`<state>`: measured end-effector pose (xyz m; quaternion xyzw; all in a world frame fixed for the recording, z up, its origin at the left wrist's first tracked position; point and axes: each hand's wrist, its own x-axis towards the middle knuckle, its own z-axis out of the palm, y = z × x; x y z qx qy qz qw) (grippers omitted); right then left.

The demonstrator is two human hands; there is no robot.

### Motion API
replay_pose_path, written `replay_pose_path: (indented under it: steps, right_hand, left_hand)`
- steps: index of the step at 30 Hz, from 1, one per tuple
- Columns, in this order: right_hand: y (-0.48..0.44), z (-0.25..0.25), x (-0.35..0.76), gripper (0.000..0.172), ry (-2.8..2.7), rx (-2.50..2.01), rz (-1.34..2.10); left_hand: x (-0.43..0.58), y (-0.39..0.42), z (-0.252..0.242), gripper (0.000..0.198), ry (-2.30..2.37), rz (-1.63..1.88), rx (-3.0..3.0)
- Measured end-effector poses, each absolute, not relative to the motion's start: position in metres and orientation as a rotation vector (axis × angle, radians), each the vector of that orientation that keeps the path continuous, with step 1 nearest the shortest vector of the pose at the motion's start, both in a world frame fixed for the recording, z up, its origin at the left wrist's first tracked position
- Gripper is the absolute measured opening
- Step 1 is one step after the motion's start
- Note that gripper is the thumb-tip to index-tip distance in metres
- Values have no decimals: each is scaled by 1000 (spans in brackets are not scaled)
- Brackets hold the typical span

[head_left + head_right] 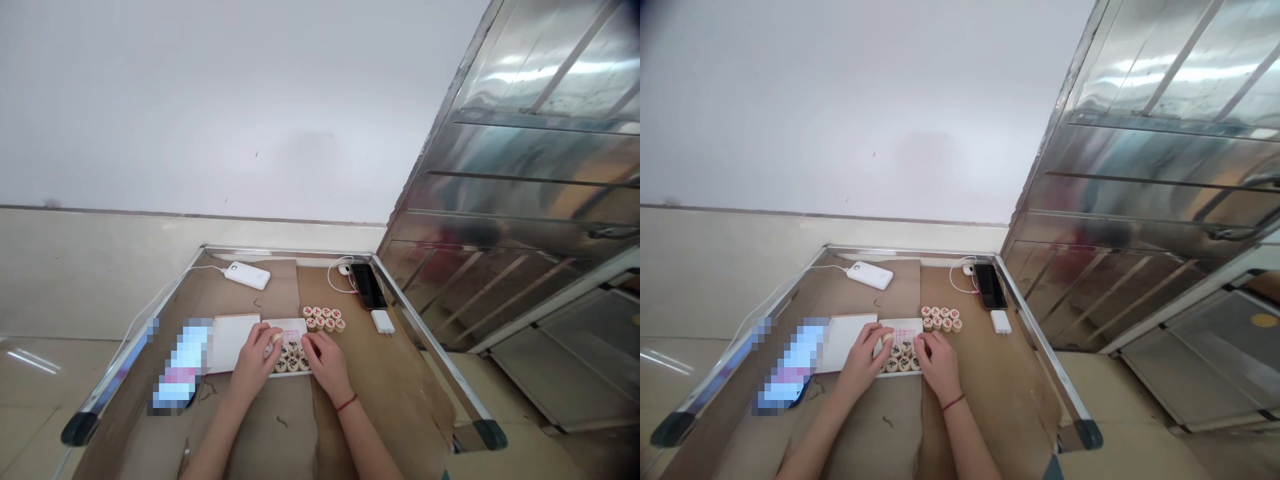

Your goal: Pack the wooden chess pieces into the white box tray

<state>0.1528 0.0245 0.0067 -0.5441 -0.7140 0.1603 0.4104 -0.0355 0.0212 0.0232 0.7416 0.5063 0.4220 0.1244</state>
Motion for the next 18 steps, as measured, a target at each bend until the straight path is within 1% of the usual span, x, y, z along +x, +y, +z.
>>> replay_pose_path:
  steps: [3,6,10,18]
  right_hand:
    - [25,9,152,30,-1847,-1207,348]
    - [25,9,151,33,-1925,-1108,416]
    - [25,8,151,33,-1924,-1106,465]
    - [25,2,152,30,-1929,-1098,447]
  left_hand:
    - [-32,27,24,20,1444,1137,2148]
    - [-31,32,26,20,1396,1032,2146]
    - [-30,35,26,21,1361,951,2127]
    - [-32,37,27,21,1311,942,2081]
